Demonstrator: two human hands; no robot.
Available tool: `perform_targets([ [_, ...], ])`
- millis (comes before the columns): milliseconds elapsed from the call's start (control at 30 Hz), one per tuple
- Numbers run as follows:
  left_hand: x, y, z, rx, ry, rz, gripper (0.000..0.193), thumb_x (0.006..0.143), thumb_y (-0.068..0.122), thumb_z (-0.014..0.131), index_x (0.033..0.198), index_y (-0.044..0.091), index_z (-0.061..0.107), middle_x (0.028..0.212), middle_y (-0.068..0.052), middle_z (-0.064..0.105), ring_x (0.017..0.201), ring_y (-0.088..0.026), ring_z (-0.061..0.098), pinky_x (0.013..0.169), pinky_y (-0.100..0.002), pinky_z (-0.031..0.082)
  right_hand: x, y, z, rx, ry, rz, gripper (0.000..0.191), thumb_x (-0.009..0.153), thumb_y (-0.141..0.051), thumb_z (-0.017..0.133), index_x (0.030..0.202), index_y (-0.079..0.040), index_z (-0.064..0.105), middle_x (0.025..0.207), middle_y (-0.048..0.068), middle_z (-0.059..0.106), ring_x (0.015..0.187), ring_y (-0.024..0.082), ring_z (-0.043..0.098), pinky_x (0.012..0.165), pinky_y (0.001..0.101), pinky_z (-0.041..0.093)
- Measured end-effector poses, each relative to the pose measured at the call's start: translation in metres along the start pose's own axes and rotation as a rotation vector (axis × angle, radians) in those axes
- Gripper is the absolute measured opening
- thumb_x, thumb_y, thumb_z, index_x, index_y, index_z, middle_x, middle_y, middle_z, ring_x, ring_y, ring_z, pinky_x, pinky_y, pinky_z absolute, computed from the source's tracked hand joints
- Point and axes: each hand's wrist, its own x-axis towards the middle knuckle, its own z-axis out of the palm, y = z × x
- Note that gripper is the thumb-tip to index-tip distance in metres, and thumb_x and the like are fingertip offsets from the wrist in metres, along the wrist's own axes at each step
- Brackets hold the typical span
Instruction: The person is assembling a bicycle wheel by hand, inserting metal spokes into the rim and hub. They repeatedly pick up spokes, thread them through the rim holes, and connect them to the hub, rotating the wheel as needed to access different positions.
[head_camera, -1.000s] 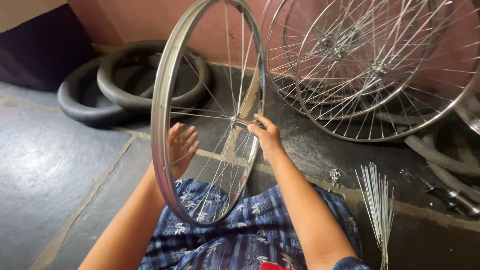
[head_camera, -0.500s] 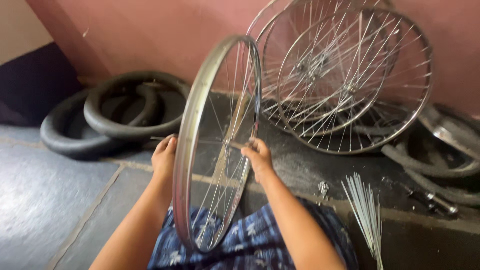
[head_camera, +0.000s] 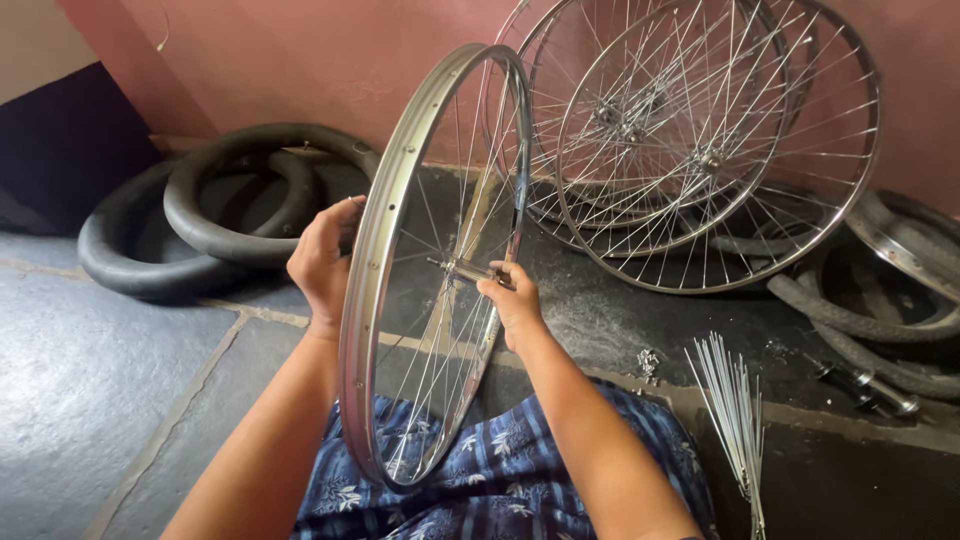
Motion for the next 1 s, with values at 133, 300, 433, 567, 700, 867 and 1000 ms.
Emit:
perform_targets([
  [133,0.018,0.013,0.002,0.254,-0.014,-0.003,0.039,0.09,0.031,0.084,0.111,0.004,0.065,0.095,-0.007,0.071,0.086,-0.024,0.072,0.077,-0.036,0.057,-0.004,-0.005,0.006,-0.056,0.022,0.001,0.047,0.077,-0.01,0.079,0.122,-0.006,0.067,0.103,0.004,0.068,0.092,0.013,0.063,0.081,0.0275,0.051],
  [300,0.037,0.016,0.028,0.599,-0.052,0.042,0.068,0.079,0.065,0.09,0.087,0.006,0.058,0.077,-0.01,0.059,0.074,-0.034,0.063,0.064,-0.046,0.049,-0.008,-0.01,0.012,-0.057,-0.003,-0.048,0.045,0.077,-0.01,0.079,0.121,-0.006,0.067,0.1,0.004,0.069,0.09,0.013,0.064,0.08,0.0275,0.052],
  [433,0.039,0.01,0.039,0.478,-0.072,0.096,0.031,0.094,0.035,0.081,0.096,0.007,0.067,0.086,-0.01,0.066,0.077,-0.031,0.066,0.067,-0.042,0.052,-0.011,-0.015,0.014,-0.1,0.009,-0.036,0.045,0.078,-0.011,0.079,0.121,-0.005,0.067,0.097,0.004,0.07,0.088,0.013,0.064,0.079,0.0281,0.052],
  [567,0.034,0.0,0.042,-0.191,-0.179,-0.138,0.018,0.108,0.019,0.069,0.115,0.002,0.071,0.097,-0.009,0.073,0.09,-0.024,0.069,0.084,-0.033,0.056,-0.011,-0.016,0.014,-0.081,-0.007,-0.068,0.045,0.078,-0.011,0.079,0.121,-0.004,0.067,0.1,0.004,0.07,0.091,0.012,0.065,0.082,0.0276,0.052],
  [700,0.039,-0.013,0.032,-0.826,-0.353,-0.539,0.027,0.105,0.021,0.065,0.123,0.001,0.07,0.1,-0.005,0.073,0.096,-0.014,0.07,0.092,-0.03,0.058,-0.01,-0.015,0.015,-0.085,-0.015,-0.066,0.046,0.078,-0.011,0.08,0.122,-0.005,0.067,0.101,0.004,0.07,0.092,0.013,0.064,0.083,0.0275,0.052],
  [867,0.043,-0.01,0.015,-1.011,-0.386,-0.72,0.027,0.099,0.019,0.062,0.121,0.005,0.065,0.111,-0.003,0.074,0.103,-0.013,0.072,0.099,-0.032,0.058,-0.008,-0.013,0.013,-0.08,-0.018,-0.063,0.047,0.078,-0.011,0.08,0.123,-0.005,0.066,0.106,0.004,0.068,0.097,0.014,0.063,0.086,0.0277,0.051],
  [1000,0.013,0.008,-0.028,-0.371,-0.504,-0.851,0.035,0.102,0.011,0.065,0.135,0.008,0.074,0.092,-0.012,0.063,0.078,-0.022,0.051,0.069,-0.041,0.038,-0.006,-0.009,0.006,-0.061,-0.002,-0.021,0.048,0.079,-0.011,0.08,0.124,-0.006,0.066,0.106,0.005,0.068,0.096,0.015,0.062,0.086,0.029,0.05],
])
